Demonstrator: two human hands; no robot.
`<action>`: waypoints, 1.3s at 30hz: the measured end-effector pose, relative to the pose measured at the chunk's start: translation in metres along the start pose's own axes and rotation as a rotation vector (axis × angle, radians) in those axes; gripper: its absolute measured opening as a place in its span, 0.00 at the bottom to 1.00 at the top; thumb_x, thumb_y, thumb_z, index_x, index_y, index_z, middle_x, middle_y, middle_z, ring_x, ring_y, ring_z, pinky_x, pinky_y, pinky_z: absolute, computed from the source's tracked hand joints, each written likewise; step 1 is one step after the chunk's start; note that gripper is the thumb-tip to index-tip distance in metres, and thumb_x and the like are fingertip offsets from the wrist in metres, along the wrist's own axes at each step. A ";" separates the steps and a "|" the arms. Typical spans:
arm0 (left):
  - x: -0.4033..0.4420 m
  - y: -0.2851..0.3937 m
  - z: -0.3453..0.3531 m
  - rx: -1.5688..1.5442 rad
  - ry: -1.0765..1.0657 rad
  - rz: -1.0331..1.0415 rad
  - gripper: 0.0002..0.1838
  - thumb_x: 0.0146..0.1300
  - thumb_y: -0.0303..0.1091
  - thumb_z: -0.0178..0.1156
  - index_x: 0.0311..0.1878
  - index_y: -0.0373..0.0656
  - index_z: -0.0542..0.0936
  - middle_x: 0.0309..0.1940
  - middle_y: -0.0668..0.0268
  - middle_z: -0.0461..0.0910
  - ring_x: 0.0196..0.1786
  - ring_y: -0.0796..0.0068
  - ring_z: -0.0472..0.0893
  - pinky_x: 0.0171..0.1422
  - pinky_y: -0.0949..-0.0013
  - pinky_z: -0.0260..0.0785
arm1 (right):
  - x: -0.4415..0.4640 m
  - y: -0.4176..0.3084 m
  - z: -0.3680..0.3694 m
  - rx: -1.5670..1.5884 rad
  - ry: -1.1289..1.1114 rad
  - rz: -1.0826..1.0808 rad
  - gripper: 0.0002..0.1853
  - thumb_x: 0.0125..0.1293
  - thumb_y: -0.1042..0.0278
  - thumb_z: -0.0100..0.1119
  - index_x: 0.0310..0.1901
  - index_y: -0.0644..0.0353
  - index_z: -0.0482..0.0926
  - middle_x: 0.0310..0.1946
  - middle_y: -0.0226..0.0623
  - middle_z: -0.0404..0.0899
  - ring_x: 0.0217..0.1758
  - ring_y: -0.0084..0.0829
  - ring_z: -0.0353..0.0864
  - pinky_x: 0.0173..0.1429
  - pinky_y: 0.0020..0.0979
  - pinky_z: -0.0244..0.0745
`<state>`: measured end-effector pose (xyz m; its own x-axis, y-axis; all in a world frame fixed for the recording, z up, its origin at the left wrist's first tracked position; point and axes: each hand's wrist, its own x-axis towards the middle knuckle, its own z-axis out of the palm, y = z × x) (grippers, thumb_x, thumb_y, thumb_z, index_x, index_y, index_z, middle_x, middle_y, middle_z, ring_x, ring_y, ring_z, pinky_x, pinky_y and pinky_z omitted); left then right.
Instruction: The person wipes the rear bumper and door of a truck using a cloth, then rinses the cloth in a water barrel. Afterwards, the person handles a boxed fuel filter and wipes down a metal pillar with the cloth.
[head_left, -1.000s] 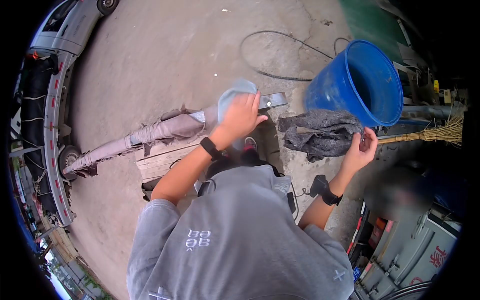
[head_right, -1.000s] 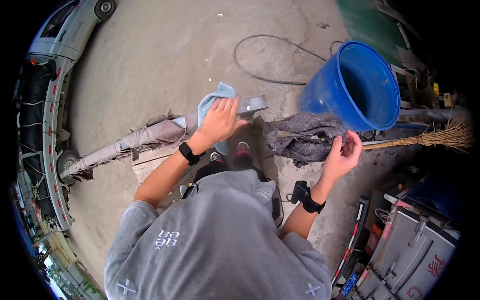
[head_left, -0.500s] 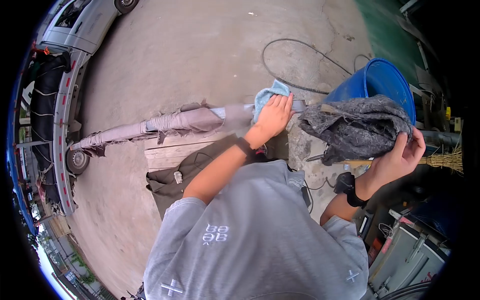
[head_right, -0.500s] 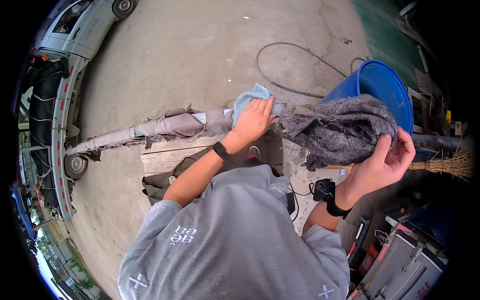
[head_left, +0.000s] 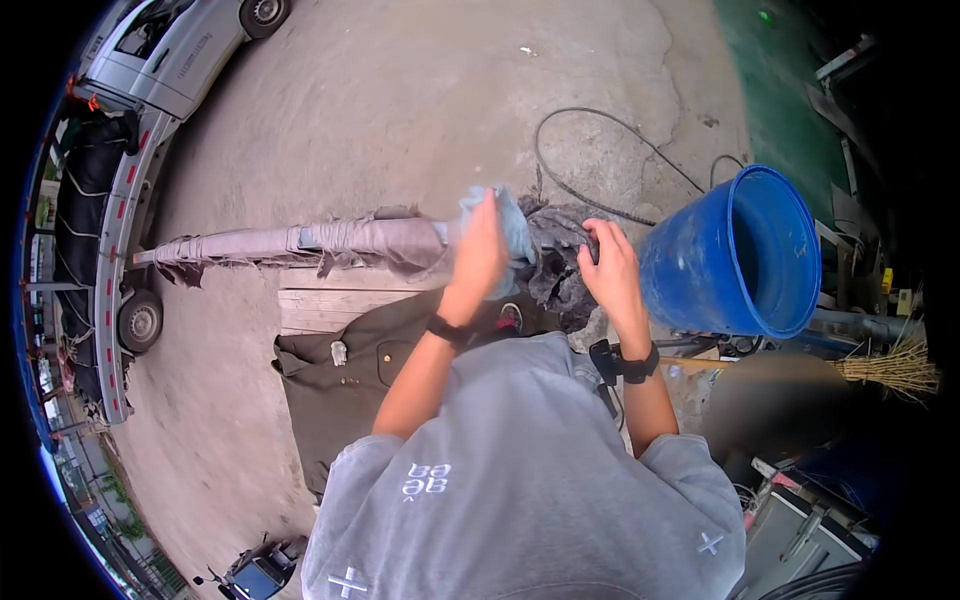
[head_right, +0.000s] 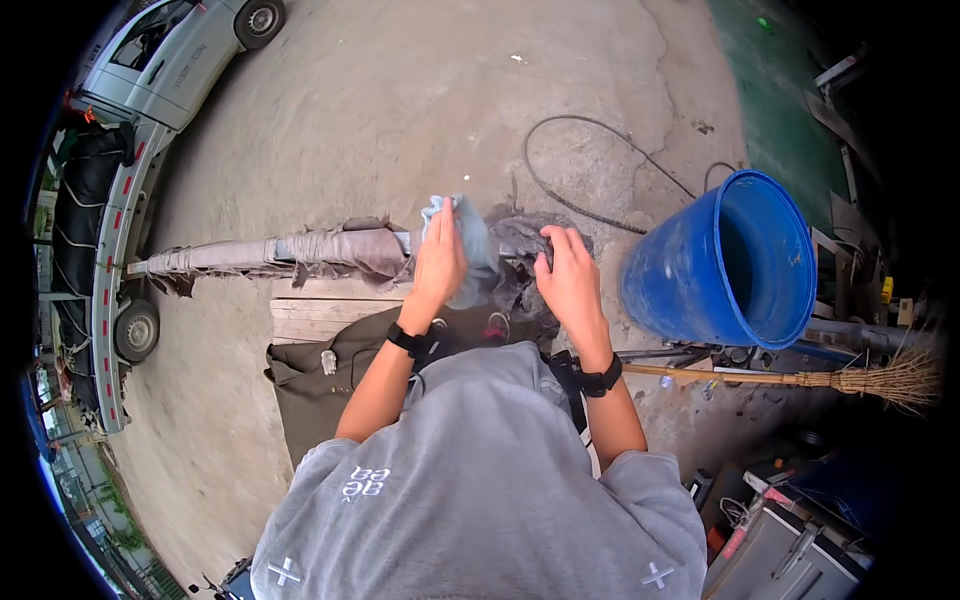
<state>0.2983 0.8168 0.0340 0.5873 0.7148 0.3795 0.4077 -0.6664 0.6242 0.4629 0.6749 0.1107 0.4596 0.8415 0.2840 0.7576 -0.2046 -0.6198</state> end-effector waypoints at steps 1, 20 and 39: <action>0.002 0.002 -0.001 0.013 -0.001 0.015 0.37 0.64 0.19 0.55 0.75 0.29 0.54 0.58 0.44 0.74 0.58 0.41 0.76 0.59 0.51 0.72 | 0.001 0.002 -0.002 0.028 0.015 0.011 0.15 0.61 0.77 0.61 0.51 0.62 0.77 0.43 0.46 0.79 0.44 0.51 0.83 0.47 0.44 0.79; 0.032 0.076 -0.173 -0.114 1.072 0.057 0.25 0.66 0.17 0.46 0.67 0.23 0.67 0.41 0.45 0.83 0.43 0.63 0.82 0.54 0.66 0.73 | 0.058 0.030 0.030 0.077 -0.135 -0.249 0.24 0.56 0.64 0.73 0.54 0.62 0.79 0.54 0.42 0.77 0.60 0.46 0.74 0.63 0.44 0.71; 0.080 0.069 -0.133 -0.060 0.855 0.167 0.13 0.51 0.14 0.45 0.33 0.30 0.80 0.23 0.64 0.76 0.24 0.79 0.68 0.29 0.74 0.56 | 0.129 0.023 -0.024 0.290 -0.258 -0.215 0.30 0.55 0.73 0.73 0.60 0.65 0.76 0.57 0.49 0.78 0.59 0.48 0.78 0.62 0.41 0.75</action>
<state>0.2810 0.8563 0.1982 -0.0996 0.5383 0.8368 0.3117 -0.7818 0.5400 0.5507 0.7668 0.1511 0.1470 0.9543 0.2601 0.6455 0.1067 -0.7562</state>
